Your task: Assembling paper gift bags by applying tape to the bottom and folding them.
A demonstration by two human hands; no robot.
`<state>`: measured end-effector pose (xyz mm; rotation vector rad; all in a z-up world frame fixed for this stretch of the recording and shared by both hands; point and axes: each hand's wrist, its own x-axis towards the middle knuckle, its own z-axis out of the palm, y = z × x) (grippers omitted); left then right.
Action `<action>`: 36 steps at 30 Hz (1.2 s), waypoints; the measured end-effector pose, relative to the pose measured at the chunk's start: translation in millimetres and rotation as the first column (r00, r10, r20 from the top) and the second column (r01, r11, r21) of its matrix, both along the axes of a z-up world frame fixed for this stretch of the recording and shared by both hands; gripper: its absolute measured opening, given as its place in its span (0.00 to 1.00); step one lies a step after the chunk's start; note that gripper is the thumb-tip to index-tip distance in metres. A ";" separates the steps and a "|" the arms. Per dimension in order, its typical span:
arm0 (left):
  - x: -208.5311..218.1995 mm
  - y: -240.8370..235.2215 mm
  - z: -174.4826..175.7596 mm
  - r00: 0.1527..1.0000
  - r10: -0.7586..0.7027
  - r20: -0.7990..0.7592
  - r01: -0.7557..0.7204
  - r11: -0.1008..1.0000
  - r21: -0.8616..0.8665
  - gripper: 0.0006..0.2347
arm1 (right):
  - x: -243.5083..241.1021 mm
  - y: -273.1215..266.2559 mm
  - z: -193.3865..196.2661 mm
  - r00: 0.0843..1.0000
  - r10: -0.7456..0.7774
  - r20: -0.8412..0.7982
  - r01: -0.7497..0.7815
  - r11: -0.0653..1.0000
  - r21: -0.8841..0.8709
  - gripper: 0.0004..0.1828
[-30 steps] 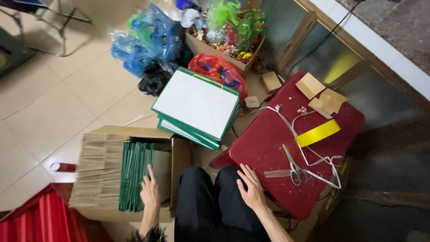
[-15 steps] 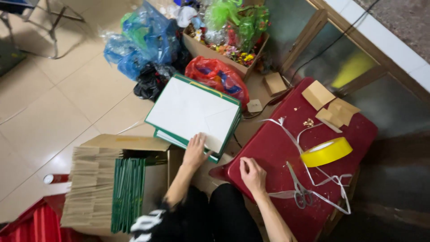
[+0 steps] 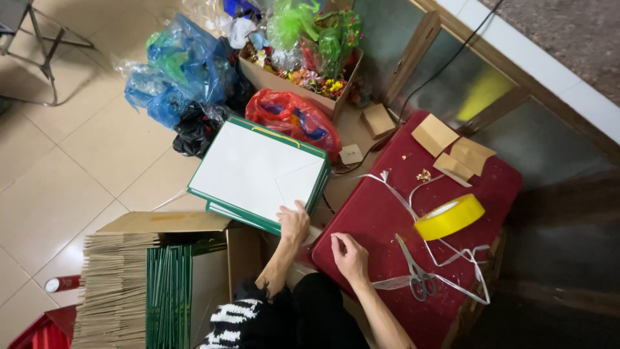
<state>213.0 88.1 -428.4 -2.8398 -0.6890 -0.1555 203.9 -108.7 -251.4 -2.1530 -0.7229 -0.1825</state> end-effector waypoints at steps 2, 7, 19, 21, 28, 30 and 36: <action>-11.3 -3.4 11.3 0.996 -0.086 0.005 0.086 0.996 0.021 0.20 | -0.8 -0.3 6.2 1.000 -0.009 -0.003 0.009 1.000 0.016 0.04; -51.3 -2.1 125.8 0.946 -0.300 -0.125 0.312 0.946 0.089 0.24 | 3.3 -2.0 5.9 0.997 -0.026 -0.071 0.027 1.000 0.014 0.05; -224.9 -120.0 313.3 0.654 -0.706 0.272 0.696 0.702 0.150 0.18 | -38.5 -32.4 49.9 0.472 0.359 -0.806 0.166 0.861 0.480 0.23; -240.1 -129.1 338.1 0.599 -0.678 0.425 0.798 0.551 -0.246 0.23 | -54.8 -65.3 64.4 0.311 0.286 -0.906 0.259 0.892 0.370 0.20; -241.6 -143.8 273.4 0.784 -0.563 0.262 0.611 0.628 -0.482 0.23 | -44.0 -166.2 37.7 0.288 0.280 -0.916 -0.084 0.960 0.267 0.30; -235.5 -147.5 255.4 0.822 -0.535 0.195 0.539 0.623 -0.566 0.23 | -38.8 -169.1 37.9 0.563 -0.043 -0.825 -0.095 0.989 -0.116 0.35; -219.9 -170.0 260.4 0.784 -0.602 0.152 0.528 0.518 -0.673 0.21 | -2.1 -187.3 55.8 0.927 -0.314 -0.204 0.266 0.936 -0.232 0.19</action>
